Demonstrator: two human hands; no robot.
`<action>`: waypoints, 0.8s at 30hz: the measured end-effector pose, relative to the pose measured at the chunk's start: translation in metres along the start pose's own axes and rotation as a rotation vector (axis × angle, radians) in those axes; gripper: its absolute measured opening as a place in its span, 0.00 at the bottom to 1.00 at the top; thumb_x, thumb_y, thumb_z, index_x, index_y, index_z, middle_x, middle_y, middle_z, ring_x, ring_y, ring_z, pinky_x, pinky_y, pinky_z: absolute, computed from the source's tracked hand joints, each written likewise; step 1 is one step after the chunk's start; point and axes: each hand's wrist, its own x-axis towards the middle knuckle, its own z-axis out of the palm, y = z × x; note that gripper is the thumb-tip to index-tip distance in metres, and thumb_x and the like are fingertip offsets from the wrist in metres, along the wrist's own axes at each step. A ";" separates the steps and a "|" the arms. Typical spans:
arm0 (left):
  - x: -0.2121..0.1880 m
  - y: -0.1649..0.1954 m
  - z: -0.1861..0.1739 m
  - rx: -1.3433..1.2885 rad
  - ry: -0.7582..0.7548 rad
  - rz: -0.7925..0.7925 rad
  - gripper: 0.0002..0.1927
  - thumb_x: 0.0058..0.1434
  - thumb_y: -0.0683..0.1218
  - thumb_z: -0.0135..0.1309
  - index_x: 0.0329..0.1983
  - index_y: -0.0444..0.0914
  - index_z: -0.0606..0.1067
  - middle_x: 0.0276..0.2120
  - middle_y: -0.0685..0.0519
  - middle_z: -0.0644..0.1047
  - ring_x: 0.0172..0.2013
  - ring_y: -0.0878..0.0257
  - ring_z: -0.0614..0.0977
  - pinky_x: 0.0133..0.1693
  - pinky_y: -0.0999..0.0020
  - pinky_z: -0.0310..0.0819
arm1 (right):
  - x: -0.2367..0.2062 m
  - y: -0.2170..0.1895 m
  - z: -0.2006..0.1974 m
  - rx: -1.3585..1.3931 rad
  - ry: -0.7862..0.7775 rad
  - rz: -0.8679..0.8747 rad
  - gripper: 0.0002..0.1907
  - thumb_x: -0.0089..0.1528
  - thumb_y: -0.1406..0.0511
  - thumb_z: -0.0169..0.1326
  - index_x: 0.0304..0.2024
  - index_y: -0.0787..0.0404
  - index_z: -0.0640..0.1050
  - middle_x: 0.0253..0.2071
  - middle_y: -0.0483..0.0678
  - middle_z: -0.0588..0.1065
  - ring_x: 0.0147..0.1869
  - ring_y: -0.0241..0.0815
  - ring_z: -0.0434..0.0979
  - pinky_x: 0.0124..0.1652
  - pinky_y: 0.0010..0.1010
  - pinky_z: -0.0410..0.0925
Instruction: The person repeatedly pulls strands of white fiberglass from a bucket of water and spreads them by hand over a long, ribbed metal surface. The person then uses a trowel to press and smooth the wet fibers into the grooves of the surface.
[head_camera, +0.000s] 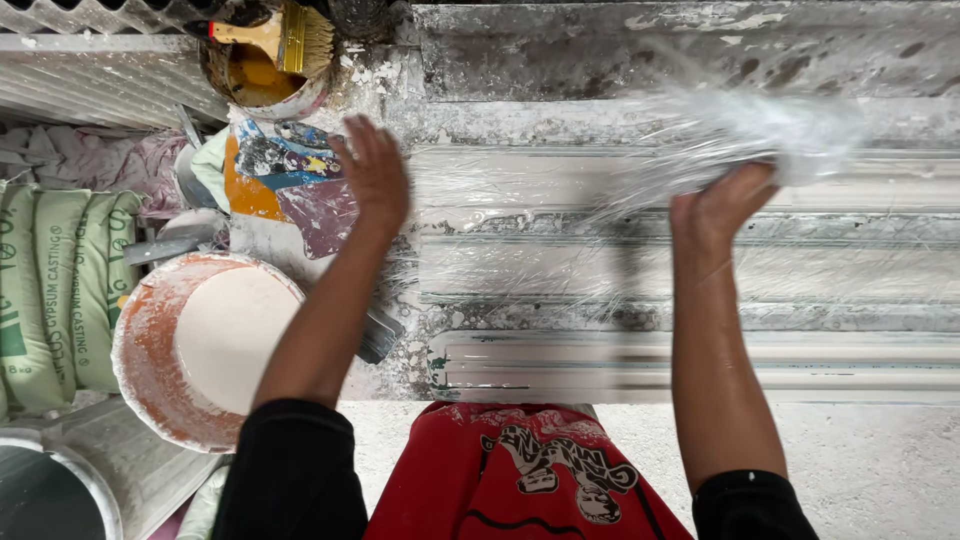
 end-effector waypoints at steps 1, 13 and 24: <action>-0.003 0.015 -0.012 -0.502 0.056 -0.043 0.29 0.69 0.49 0.38 0.72 0.34 0.62 0.73 0.33 0.53 0.73 0.37 0.48 0.68 0.36 0.38 | -0.008 0.011 0.008 -0.030 -0.035 0.000 0.36 0.72 0.48 0.35 0.73 0.63 0.49 0.79 0.66 0.42 0.84 0.64 0.36 0.76 0.62 0.41; -0.091 0.126 -0.073 -1.400 0.315 0.110 0.13 0.73 0.43 0.43 0.42 0.32 0.77 0.35 0.40 0.82 0.36 0.46 0.83 0.37 0.54 0.77 | 0.077 -0.065 -0.027 0.340 -0.467 -0.248 0.27 0.73 0.49 0.43 0.62 0.64 0.69 0.57 0.54 0.74 0.64 0.51 0.77 0.66 0.46 0.74; -0.118 0.244 -0.141 -1.704 0.030 0.123 0.18 0.76 0.45 0.45 0.58 0.25 0.73 0.56 0.32 0.76 0.58 0.41 0.77 0.60 0.53 0.68 | 0.029 -0.016 -0.077 0.378 -0.472 0.029 0.25 0.72 0.54 0.42 0.67 0.58 0.64 0.65 0.55 0.69 0.70 0.49 0.71 0.69 0.42 0.68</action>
